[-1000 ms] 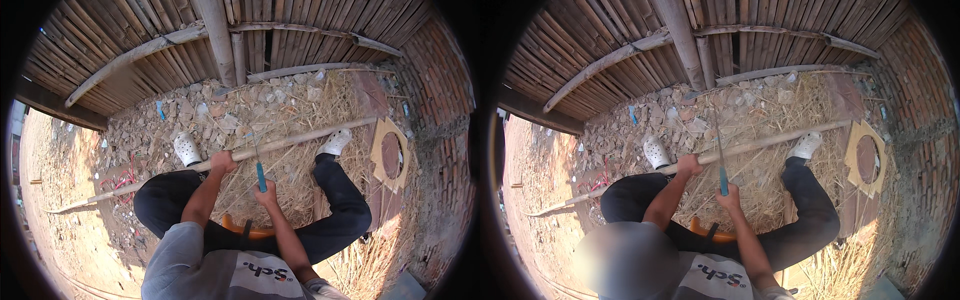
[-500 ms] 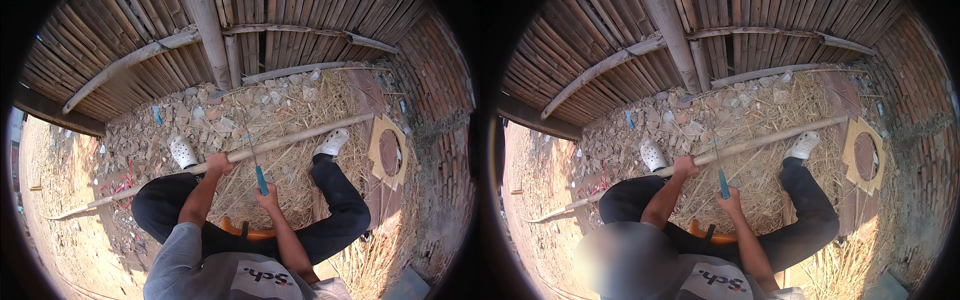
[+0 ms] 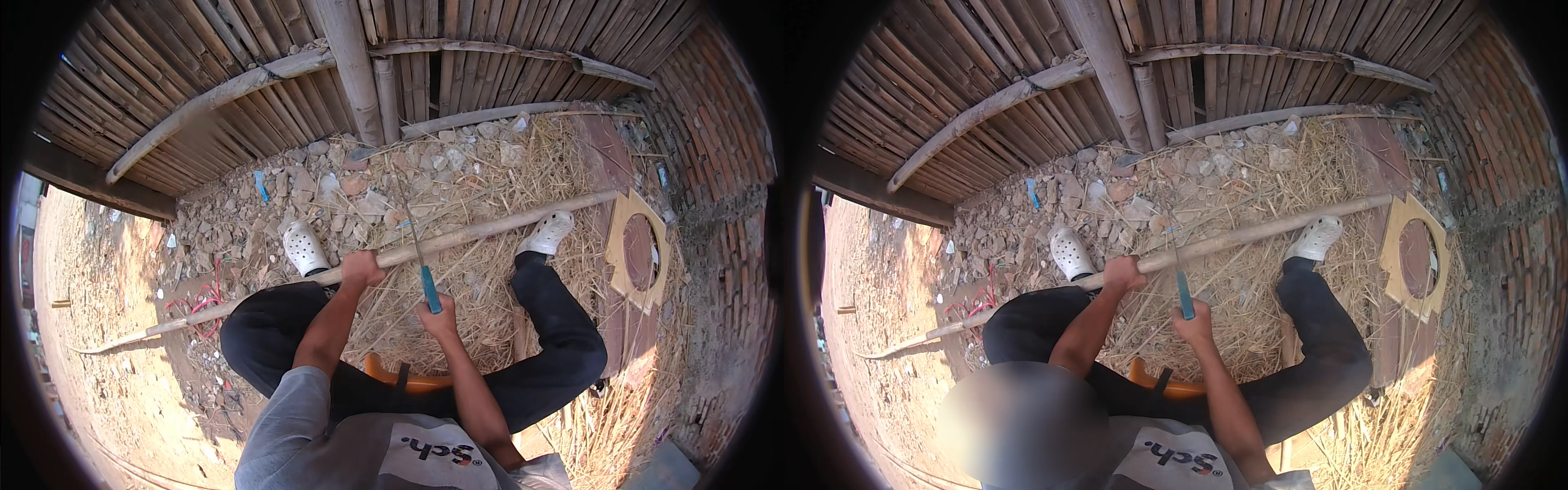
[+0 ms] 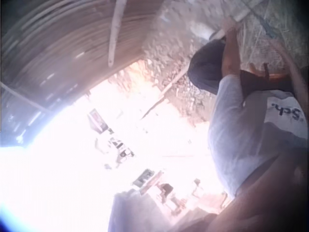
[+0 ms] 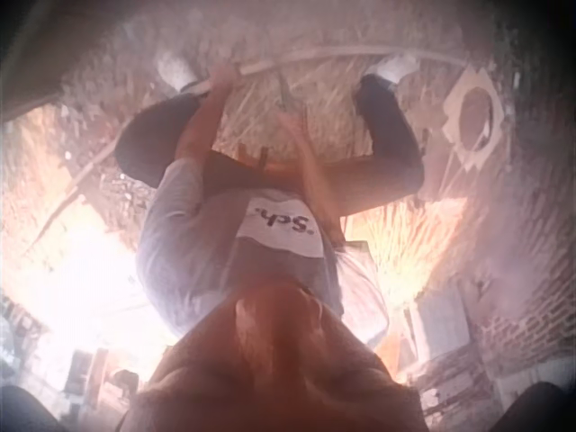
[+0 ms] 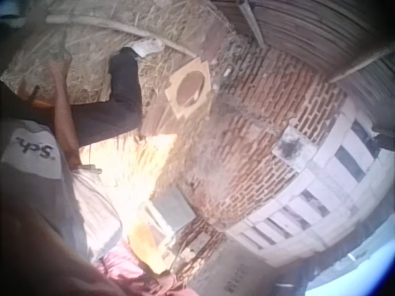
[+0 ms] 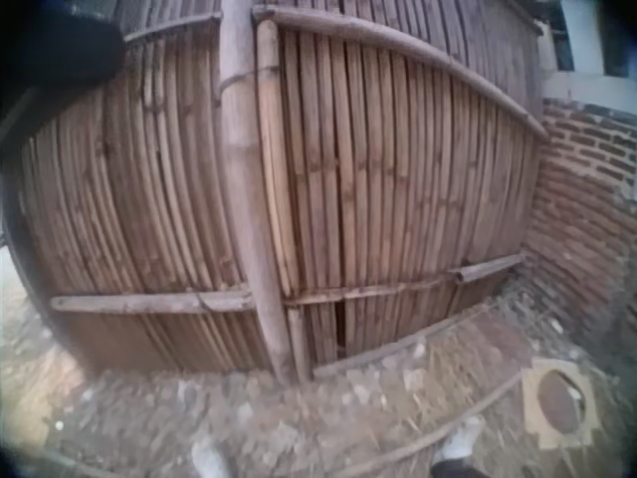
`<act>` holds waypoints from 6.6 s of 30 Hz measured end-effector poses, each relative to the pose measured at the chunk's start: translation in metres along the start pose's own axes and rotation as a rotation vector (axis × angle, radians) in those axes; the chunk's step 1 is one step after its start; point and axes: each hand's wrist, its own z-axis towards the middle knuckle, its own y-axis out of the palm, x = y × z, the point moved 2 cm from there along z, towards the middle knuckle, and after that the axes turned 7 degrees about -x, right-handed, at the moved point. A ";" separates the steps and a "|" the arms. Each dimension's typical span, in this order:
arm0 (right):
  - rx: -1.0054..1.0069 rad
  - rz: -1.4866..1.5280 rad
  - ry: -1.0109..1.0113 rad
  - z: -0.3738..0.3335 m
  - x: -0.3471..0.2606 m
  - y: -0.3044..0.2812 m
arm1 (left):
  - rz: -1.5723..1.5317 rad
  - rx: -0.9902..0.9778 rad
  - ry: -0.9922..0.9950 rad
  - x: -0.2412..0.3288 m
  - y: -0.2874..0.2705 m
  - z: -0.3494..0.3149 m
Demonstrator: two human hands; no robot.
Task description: The person sits on a small stool and uses a hand saw to cut a long wooden stick. They hold the stick with their left hand and saw with their right hand, pausing briefly to reposition the stick before continuing the cut.
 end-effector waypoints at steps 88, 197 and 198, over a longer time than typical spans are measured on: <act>0.104 -0.372 -0.160 -0.175 -0.052 -0.009 | -0.085 0.124 0.018 -0.034 0.055 -0.007; 0.093 -0.157 -0.146 -0.130 0.029 -0.033 | -0.014 -0.075 -0.057 0.023 0.028 -0.058; 0.101 -0.126 -0.176 -0.087 0.027 -0.025 | -0.022 -0.087 -0.062 0.022 0.014 -0.054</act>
